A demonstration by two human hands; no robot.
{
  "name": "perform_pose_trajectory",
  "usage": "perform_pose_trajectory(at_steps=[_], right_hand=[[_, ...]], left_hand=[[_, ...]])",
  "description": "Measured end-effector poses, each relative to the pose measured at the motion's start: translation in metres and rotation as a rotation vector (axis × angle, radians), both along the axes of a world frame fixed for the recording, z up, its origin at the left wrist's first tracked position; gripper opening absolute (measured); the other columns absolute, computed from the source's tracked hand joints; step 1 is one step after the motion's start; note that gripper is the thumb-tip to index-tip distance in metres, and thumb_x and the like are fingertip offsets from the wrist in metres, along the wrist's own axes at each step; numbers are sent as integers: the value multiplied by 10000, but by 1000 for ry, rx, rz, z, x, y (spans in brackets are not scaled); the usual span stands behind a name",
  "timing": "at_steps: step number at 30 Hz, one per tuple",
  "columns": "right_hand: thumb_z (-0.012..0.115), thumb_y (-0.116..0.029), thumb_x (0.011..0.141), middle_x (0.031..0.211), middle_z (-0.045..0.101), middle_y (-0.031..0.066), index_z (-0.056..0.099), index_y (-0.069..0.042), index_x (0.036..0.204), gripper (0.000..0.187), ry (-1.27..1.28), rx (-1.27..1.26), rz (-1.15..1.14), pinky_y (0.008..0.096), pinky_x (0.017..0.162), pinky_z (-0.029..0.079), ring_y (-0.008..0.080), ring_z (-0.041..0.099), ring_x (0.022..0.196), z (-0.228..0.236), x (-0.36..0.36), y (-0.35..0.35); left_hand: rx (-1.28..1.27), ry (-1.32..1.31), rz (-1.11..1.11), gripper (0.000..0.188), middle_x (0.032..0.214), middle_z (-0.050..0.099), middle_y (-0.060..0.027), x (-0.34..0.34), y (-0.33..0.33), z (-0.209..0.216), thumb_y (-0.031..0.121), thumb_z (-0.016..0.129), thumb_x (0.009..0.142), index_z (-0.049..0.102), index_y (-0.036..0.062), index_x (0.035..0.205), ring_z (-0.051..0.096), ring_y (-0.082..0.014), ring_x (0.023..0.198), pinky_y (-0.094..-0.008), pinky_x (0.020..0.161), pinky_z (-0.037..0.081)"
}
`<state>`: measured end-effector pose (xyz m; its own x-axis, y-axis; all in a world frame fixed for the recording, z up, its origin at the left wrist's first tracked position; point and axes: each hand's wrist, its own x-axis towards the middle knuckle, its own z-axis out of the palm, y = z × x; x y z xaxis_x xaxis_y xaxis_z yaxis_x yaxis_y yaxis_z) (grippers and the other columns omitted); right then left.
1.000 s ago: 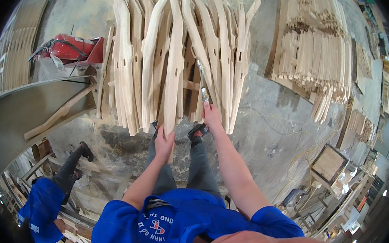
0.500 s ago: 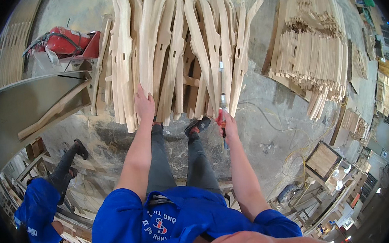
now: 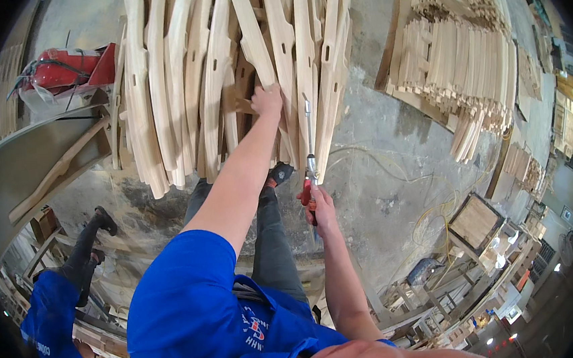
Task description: The person uses a handheld tool to smooth or deburr the edges of multiple wooden chair legs. They handle the parts one at a time, moving them between piles on the floor and a nearby workbench.
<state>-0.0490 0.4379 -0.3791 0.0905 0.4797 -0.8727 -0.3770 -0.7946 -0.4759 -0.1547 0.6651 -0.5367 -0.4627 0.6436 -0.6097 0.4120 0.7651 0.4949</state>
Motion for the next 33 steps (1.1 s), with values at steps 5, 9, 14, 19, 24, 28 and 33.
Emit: perform_pose_trajectory(at_steps=[5, 9, 14, 19, 24, 28, 33], right_hand=[[421, -346, 929, 755, 585, 77, 506, -9, 988, 353, -21, 32, 23, 217, 326, 292, 71, 384, 370, -4, 14, -8], [433, -361, 925, 733, 568, 57, 504, -8, 968, 362, -52, 92, -48, 210, 316, 282, 68, 377, 361, -1, 12, -1], [445, -360, 919, 727, 576, 70, 515, -7, 942, 361, -100, 66, -41, 224, 295, 277, 77, 375, 343, -12, 22, 25], [440, -377, 911, 691, 574, 78, 518, -29, 970, 361, -127, 73, 70, 234, 305, 279, 81, 376, 354, -43, 22, 93], [421, -392, 914, 662, 560, 63, 520, -37, 941, 370, -157, 26, 148, 237, 308, 272, 76, 353, 350, -54, 51, 134], [417, -389, 915, 627, 546, 50, 524, -35, 924, 370, -112, 24, 275, 235, 303, 268, 85, 348, 335, -44, 30, 146], [397, -388, 930, 660, 548, 41, 520, -40, 938, 370, -66, -36, 410, 232, 315, 264, 73, 351, 353, -37, 43, 114]], left_hand=[[90, -126, 38, 438, 996, 583, -190, 10, -5, 19, 333, 623, 766, 477, 6, 1017, 536, -354, 991, -421, 835, 423], [343, -83, -15, 367, 904, 573, -213, -32, -9, 38, 299, 573, 809, 444, 1, 982, 565, -336, 846, -422, 751, 426], [517, 53, -94, 246, 790, 595, -144, -115, -13, 39, 253, 517, 855, 470, 91, 1034, 566, -336, 725, -421, 684, 438], [535, 440, -88, 270, 912, 587, -171, -184, 1, 49, 215, 517, 849, 482, 53, 1061, 521, -349, 921, -430, 770, 407], [491, 233, -653, 507, 1190, 458, -181, -62, -49, 38, 281, 603, 775, 444, 26, 1183, 394, -358, 1112, -491, 979, 256], [64, 106, -401, 718, 1291, 371, -235, -60, -95, 0, 380, 596, 772, 303, 19, 1319, 315, -405, 1209, -480, 1024, 233], [-135, -36, -284, 761, 1230, 437, -287, -39, -102, -31, 371, 556, 778, 246, -36, 1341, 422, -415, 1144, -426, 979, 337]])
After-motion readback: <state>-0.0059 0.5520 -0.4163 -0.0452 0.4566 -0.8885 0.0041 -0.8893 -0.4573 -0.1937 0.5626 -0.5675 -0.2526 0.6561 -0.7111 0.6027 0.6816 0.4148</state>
